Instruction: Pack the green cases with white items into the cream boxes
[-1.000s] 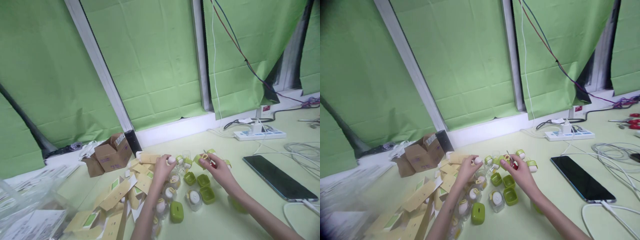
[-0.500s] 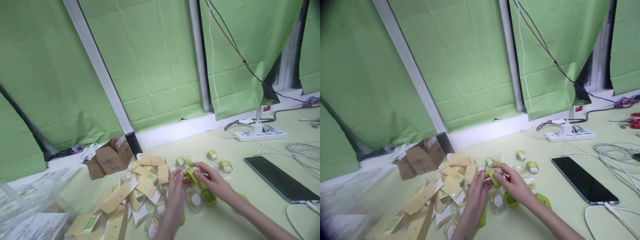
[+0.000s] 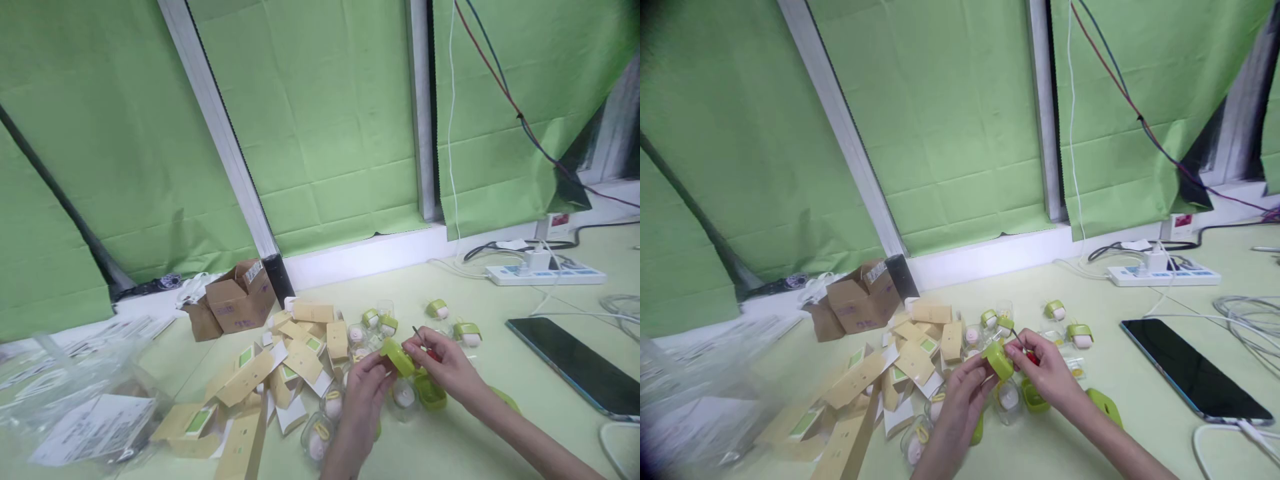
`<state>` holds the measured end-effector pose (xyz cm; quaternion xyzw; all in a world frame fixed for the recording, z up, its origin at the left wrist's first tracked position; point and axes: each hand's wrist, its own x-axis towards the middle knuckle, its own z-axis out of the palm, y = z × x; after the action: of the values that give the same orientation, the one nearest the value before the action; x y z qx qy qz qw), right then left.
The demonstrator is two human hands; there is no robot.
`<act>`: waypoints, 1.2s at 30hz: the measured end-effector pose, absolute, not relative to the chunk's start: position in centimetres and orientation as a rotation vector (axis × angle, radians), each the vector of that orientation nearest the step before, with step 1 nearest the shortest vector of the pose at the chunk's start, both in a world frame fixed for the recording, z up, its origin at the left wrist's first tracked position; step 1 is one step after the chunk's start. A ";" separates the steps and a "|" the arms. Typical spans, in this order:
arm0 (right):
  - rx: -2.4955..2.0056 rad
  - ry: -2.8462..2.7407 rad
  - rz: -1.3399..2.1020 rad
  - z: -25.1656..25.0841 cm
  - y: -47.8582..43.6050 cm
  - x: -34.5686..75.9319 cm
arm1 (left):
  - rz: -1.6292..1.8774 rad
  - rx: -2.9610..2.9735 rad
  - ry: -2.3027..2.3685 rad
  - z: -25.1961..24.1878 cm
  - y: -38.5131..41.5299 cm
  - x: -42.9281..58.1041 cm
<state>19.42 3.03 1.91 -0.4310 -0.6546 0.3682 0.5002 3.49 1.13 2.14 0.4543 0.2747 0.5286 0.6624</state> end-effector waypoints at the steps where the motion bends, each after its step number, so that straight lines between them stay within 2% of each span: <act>1: -1.024 -1.582 0.895 1.8 2.9 19.3 | 1.187 1.040 0.646 2.0 1.2 3.6; 10: -1.028 -1.688 0.894 0.9 2.7 19.1 | 1.237 1.117 0.776 1.3 1.7 4.1; 20: -1.067 -1.858 0.885 2.6 2.9 19.5 | 1.215 1.254 0.960 2.2 2.2 3.9; 27: -1.169 -1.558 0.974 3.9 4.1 20.2 | 1.205 1.486 1.066 4.2 5.7 3.2; 32: -1.142 -1.813 0.813 4.5 4.9 20.3 | 1.067 1.652 1.075 4.9 7.0 3.7; 36: -1.276 -1.857 0.665 4.3 7.0 21.1 | 1.014 1.803 1.291 4.5 9.1 2.4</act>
<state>21.10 7.01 4.26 -0.5010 -0.7294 0.2610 0.3859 2.42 9.14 4.52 0.6941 0.4972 0.3903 0.3445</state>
